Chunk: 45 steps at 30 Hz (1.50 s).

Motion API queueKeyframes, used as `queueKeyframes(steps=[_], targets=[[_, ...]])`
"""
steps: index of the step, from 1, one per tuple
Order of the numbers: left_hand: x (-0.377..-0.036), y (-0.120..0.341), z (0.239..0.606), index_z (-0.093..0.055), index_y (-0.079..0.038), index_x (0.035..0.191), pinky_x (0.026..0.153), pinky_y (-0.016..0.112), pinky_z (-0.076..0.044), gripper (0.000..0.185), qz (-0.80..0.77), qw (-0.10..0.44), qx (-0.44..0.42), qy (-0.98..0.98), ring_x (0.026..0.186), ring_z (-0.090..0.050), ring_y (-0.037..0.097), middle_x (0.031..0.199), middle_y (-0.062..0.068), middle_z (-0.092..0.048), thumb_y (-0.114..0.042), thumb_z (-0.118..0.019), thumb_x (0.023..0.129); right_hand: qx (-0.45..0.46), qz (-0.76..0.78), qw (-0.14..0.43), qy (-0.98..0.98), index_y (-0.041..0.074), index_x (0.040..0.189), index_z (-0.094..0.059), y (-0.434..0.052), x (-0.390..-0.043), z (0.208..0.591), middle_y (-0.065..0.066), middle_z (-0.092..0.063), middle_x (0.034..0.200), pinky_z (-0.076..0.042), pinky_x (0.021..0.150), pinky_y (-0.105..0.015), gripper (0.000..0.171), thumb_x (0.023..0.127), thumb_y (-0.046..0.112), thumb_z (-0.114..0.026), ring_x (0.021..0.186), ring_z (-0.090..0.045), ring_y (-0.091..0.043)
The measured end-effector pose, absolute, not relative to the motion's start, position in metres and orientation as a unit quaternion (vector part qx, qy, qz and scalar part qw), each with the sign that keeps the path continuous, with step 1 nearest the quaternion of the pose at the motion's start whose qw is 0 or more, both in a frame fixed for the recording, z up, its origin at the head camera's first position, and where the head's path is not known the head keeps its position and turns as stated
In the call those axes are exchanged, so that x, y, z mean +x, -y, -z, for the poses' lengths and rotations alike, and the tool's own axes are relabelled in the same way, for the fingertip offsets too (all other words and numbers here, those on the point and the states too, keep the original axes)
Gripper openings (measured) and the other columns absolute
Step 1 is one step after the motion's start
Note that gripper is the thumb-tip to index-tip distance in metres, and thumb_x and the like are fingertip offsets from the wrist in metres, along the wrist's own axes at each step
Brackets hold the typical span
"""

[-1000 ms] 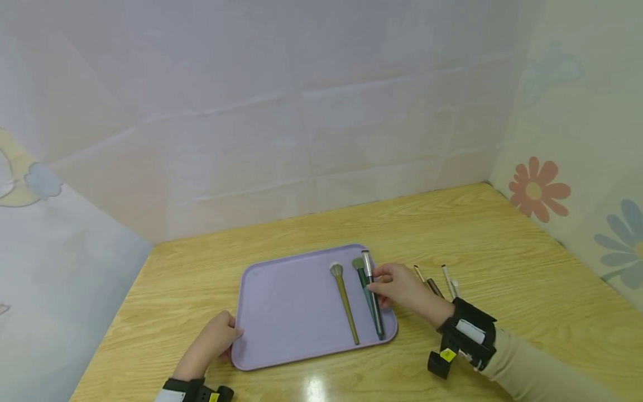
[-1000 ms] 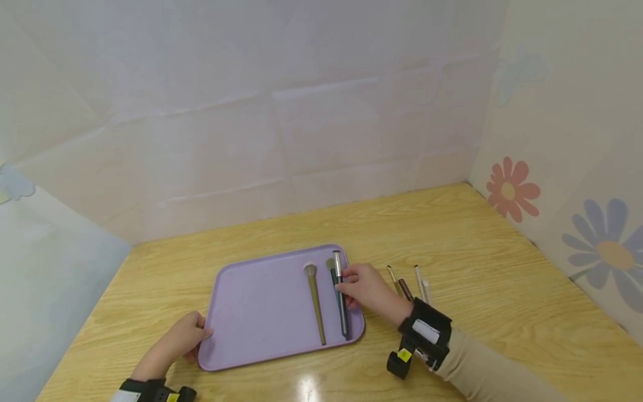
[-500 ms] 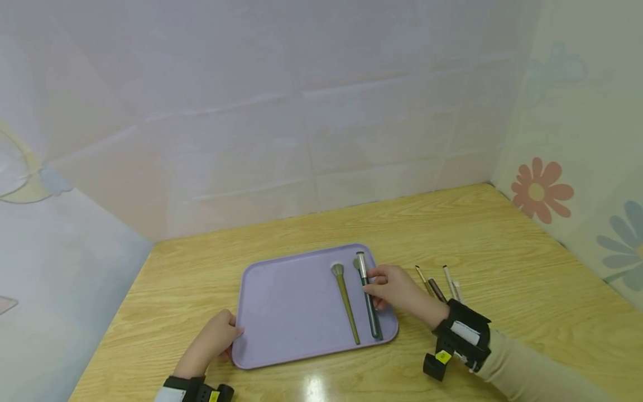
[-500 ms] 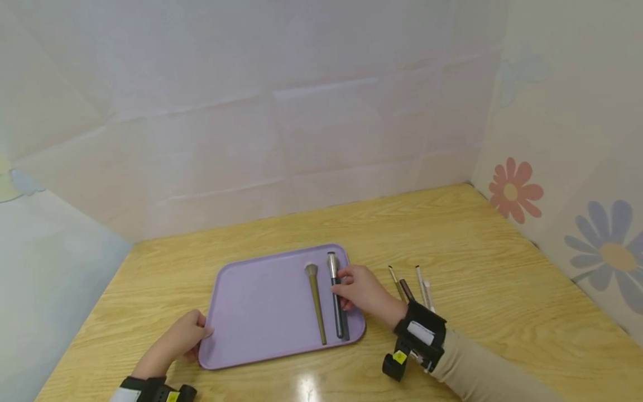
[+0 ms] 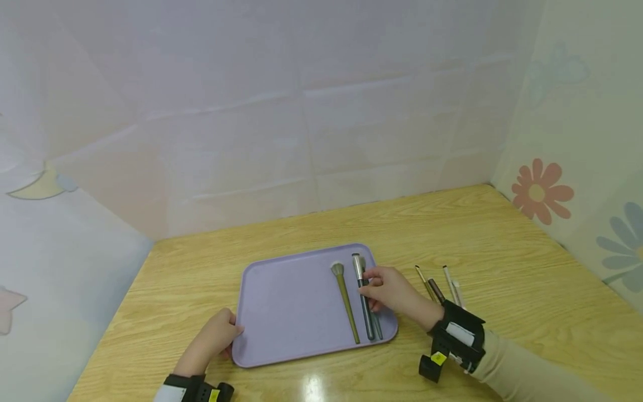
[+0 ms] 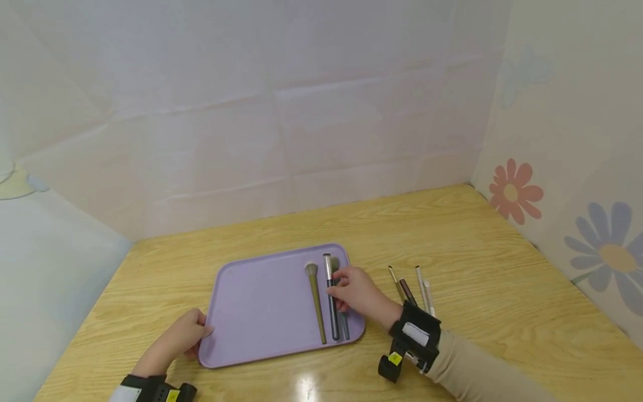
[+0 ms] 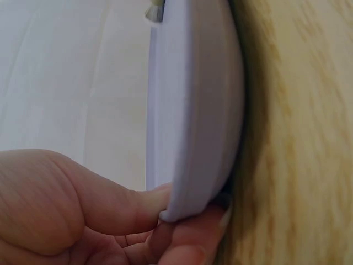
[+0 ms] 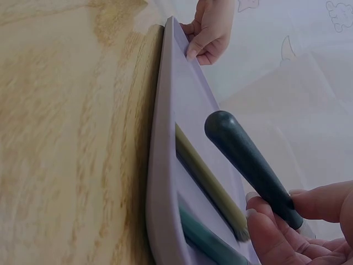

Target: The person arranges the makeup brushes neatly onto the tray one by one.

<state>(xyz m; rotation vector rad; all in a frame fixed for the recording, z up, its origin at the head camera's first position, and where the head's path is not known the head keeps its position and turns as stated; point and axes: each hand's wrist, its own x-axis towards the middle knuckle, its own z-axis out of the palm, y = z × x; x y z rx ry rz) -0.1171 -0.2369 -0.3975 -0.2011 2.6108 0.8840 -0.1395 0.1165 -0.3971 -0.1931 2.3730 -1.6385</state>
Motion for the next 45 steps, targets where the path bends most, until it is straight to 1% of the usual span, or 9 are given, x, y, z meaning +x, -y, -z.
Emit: queueKeyframes(steps=[15,25,32,45], targets=[[-0.117,0.237,0.397,-0.050,0.009,0.089,0.050,0.029,-0.049,0.011,-0.311,0.186,-0.073,-0.929,0.056,-0.054,0.021,0.072,0.013,-0.053,-0.001,-0.056,0.093,-0.080,0.575,0.136,-0.803,-0.019,0.120,-0.050,-0.109,-0.137,0.398,-0.005,-0.064,0.071,-0.053,0.052,-0.030,0.040,0.089,0.000,-0.065,0.056,-0.059,-0.013],[-0.117,0.237,0.398,-0.051,0.009,0.089,0.049,0.029,-0.049,0.012,-0.313,0.185,-0.068,-0.929,0.055,-0.054,0.020,0.071,0.013,-0.053,-0.001,-0.056,0.093,-0.068,0.588,0.137,-0.795,-0.018,0.120,-0.051,-0.104,-0.137,0.401,-0.005,-0.063,0.071,-0.053,0.052,-0.031,0.039,0.089,0.000,-0.066,0.055,-0.058,-0.013],[-0.118,0.238,0.400,-0.051,0.010,0.091,0.050,0.029,-0.049,0.012,-0.314,0.189,-0.075,-0.927,0.057,-0.054,0.021,0.072,0.013,-0.053,-0.001,-0.056,0.093,-0.073,0.584,0.132,-0.798,-0.017,0.119,-0.051,-0.102,-0.137,0.402,-0.005,-0.062,0.069,-0.054,0.053,-0.033,0.038,0.089,0.001,-0.066,0.055,-0.058,-0.013],[-0.118,0.239,0.400,-0.050,0.010,0.093,0.051,0.030,-0.049,0.013,-0.319,0.192,-0.079,-0.925,0.059,-0.054,0.021,0.074,0.013,-0.053,-0.002,-0.056,0.093,-0.063,0.582,0.135,-0.799,-0.014,0.116,-0.054,-0.095,-0.136,0.402,-0.004,-0.062,0.069,-0.053,0.053,-0.033,0.034,0.088,0.001,-0.067,0.055,-0.058,-0.012]])
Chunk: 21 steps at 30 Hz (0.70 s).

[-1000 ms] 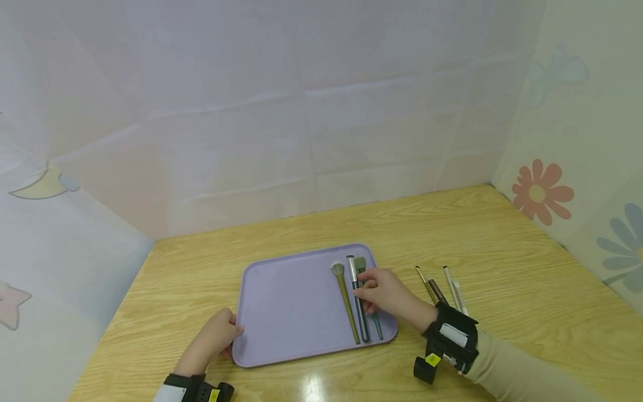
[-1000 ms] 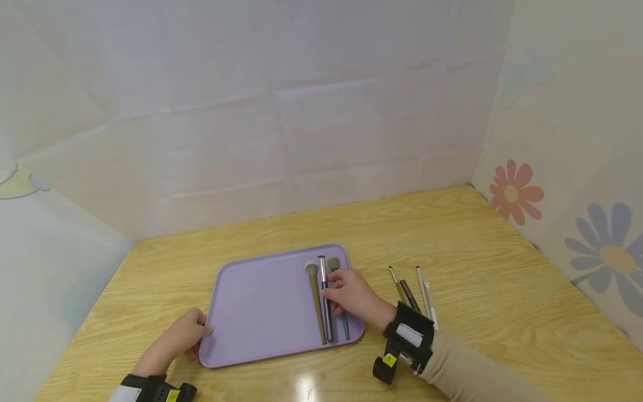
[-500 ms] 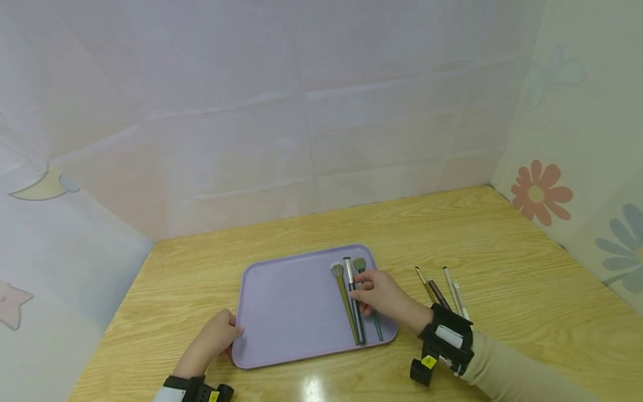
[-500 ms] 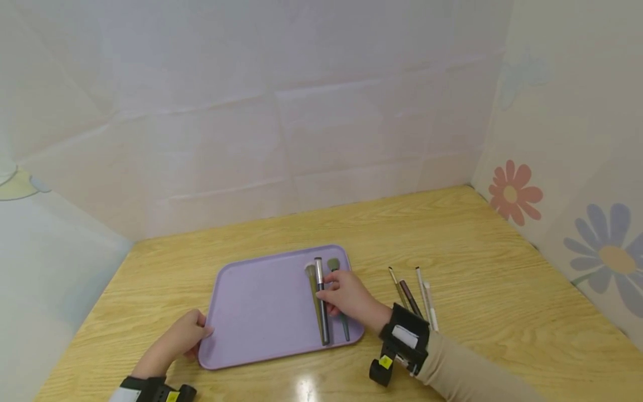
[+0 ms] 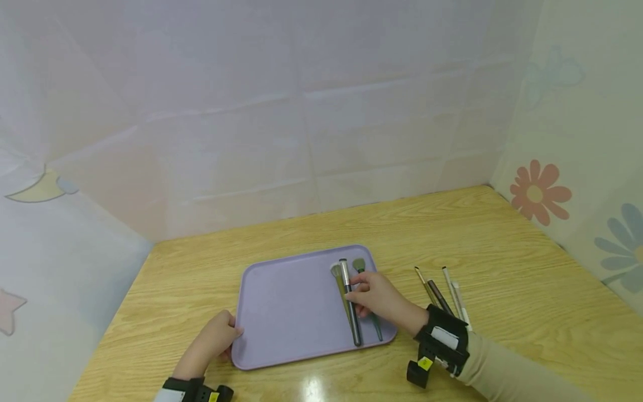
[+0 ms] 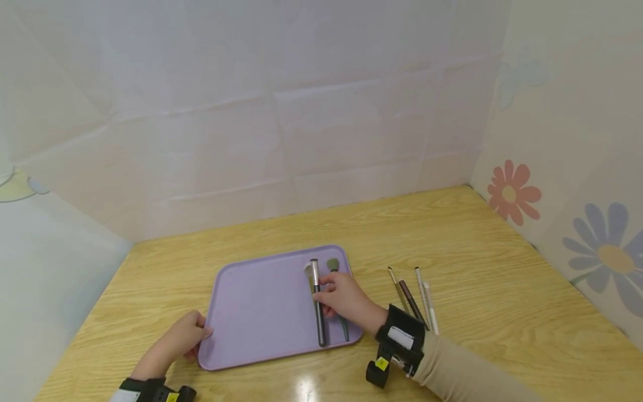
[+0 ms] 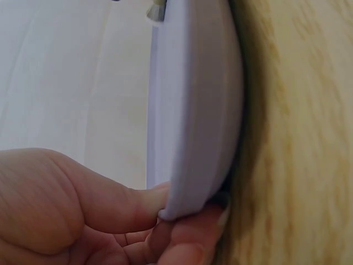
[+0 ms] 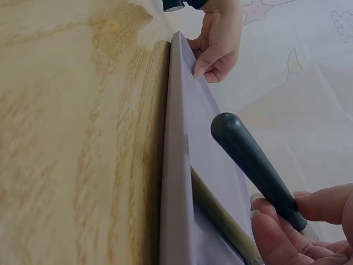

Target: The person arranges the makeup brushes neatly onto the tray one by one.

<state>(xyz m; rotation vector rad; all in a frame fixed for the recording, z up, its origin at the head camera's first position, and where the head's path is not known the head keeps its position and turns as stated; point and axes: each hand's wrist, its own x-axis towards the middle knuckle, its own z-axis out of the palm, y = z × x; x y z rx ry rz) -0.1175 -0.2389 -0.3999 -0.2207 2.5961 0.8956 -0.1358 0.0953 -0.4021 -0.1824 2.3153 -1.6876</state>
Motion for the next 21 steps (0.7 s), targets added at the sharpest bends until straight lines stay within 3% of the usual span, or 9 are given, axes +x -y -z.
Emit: queueKeyframes(steps=[21], targets=[[-0.1158,0.2379,0.3980,-0.050,0.008,0.092,0.051,0.029,-0.048,0.011,-0.326,0.190,-0.082,-0.922,0.058,-0.053,0.021,0.074,0.013,-0.053,-0.002,-0.055,0.093,-0.089,0.587,0.124,-0.795,-0.016,0.114,-0.054,-0.0855,-0.1352,0.4049,-0.003,-0.061,0.066,-0.053,0.050,-0.033,0.033,0.087,-0.001,-0.067,0.051,-0.057,-0.012]])
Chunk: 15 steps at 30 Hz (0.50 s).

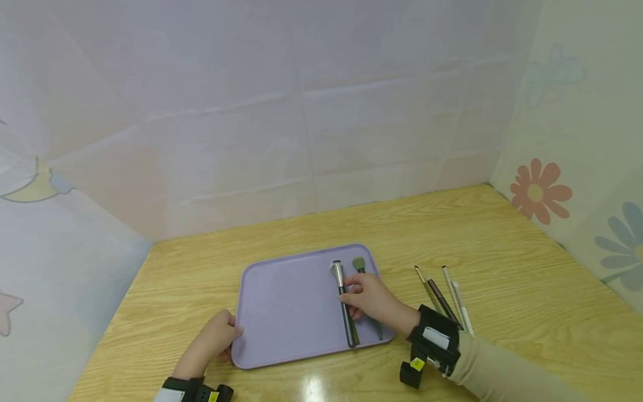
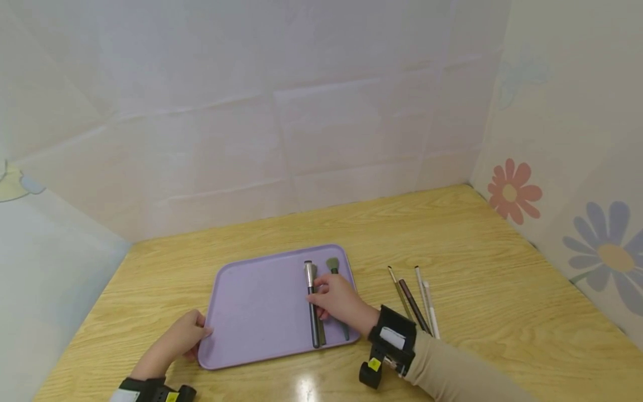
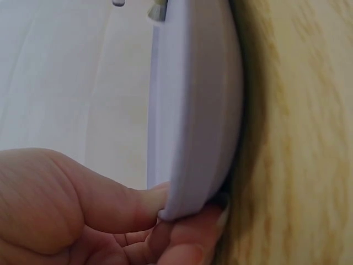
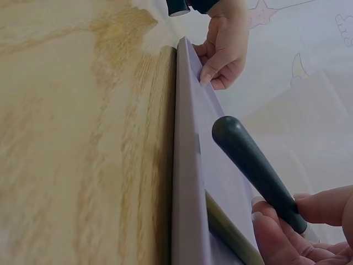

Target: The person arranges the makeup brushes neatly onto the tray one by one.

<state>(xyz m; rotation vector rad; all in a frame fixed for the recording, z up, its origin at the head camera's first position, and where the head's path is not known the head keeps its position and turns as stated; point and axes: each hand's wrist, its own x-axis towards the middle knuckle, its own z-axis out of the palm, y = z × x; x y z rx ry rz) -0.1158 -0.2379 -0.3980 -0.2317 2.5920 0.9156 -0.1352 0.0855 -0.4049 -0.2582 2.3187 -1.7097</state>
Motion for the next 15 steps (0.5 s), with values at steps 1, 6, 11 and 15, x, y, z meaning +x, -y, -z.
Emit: queueKeyframes(steps=[1,6,11,15], targets=[[-0.1159,0.2377,0.3980,-0.050,0.009,0.092,0.051,0.029,-0.048,0.011,-0.326,0.190,-0.082,-0.923,0.058,-0.053,0.020,0.074,0.013,-0.053,-0.002,-0.055,0.093,-0.089,0.587,0.125,-0.795,-0.016,0.114,-0.054,-0.0849,-0.1355,0.4052,-0.003,-0.061,0.066,-0.053,0.050,-0.033,0.033,0.087,-0.001,-0.067,0.051,-0.056,-0.012],[-0.1159,0.2371,0.3971,-0.051,0.010,0.093,0.051,0.030,-0.048,0.012,-0.324,0.190,-0.081,-0.923,0.059,-0.053,0.021,0.074,0.013,-0.053,-0.002,-0.055,0.093,-0.091,0.583,0.125,-0.797,-0.016,0.114,-0.054,-0.0823,-0.1368,0.4065,-0.002,-0.061,0.065,-0.052,0.049,-0.033,0.034,0.087,0.000,-0.067,0.048,-0.056,-0.011],[-0.1156,0.2373,0.3967,-0.051,0.009,0.093,0.051,0.030,-0.049,0.012,-0.322,0.191,-0.082,-0.924,0.059,-0.054,0.021,0.074,0.013,-0.053,-0.001,-0.055,0.093,-0.096,0.576,0.121,-0.803,-0.016,0.115,-0.055,-0.0790,-0.1371,0.4058,-0.002,-0.061,0.064,-0.052,0.048,-0.032,0.035,0.087,-0.001,-0.068,0.047,-0.056,-0.011],[-0.1154,0.2373,0.3964,-0.051,0.009,0.093,0.051,0.029,-0.048,0.011,-0.323,0.192,-0.083,-0.923,0.058,-0.054,0.021,0.073,0.013,-0.053,-0.002,-0.055,0.093,-0.097,0.572,0.119,-0.806,-0.017,0.116,-0.054,-0.0759,-0.1366,0.4050,-0.002,-0.062,0.064,-0.052,0.048,-0.031,0.037,0.086,0.000,-0.068,0.047,-0.057,-0.012]])
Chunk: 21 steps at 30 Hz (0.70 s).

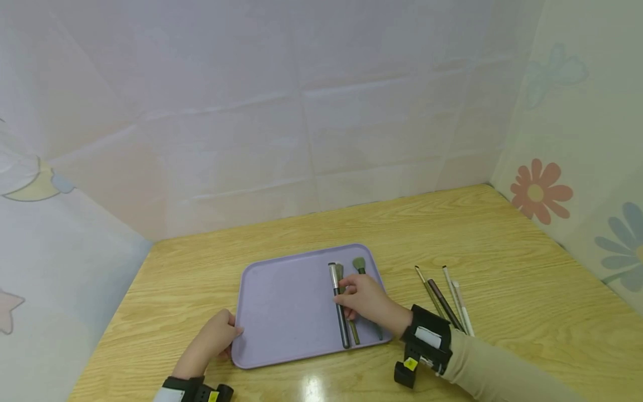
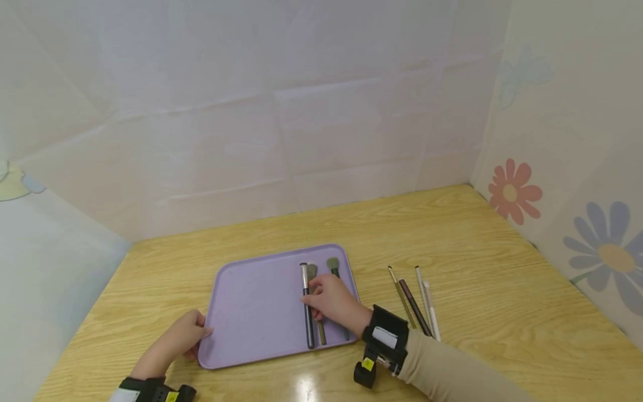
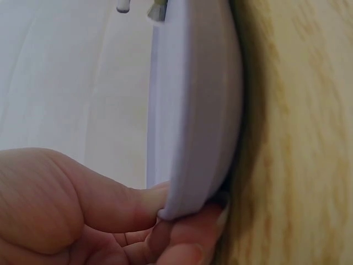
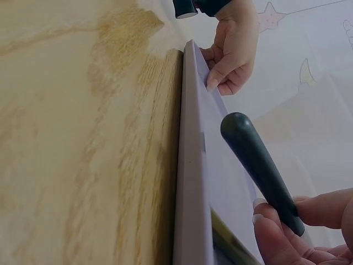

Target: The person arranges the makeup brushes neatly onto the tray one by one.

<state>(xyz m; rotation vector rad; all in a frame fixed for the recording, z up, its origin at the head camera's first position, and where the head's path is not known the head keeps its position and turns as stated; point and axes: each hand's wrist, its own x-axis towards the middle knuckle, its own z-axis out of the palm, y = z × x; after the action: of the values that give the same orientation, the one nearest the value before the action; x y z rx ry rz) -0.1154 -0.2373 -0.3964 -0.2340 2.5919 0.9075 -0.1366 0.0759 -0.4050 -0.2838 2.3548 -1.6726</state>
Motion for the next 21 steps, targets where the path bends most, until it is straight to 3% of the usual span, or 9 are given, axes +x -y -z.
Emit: queueKeyframes(steps=[21], targets=[[-0.114,0.236,0.395,-0.049,0.008,0.090,0.049,0.028,-0.047,0.012,-0.327,0.185,-0.079,-0.923,0.055,-0.053,0.019,0.072,0.013,-0.053,-0.002,-0.055,0.093,-0.086,0.562,0.127,-0.813,-0.018,0.117,-0.053,-0.060,-0.134,0.403,-0.003,-0.061,0.064,-0.050,0.047,-0.027,0.038,0.086,-0.002,-0.068,0.047,-0.054,-0.009]])
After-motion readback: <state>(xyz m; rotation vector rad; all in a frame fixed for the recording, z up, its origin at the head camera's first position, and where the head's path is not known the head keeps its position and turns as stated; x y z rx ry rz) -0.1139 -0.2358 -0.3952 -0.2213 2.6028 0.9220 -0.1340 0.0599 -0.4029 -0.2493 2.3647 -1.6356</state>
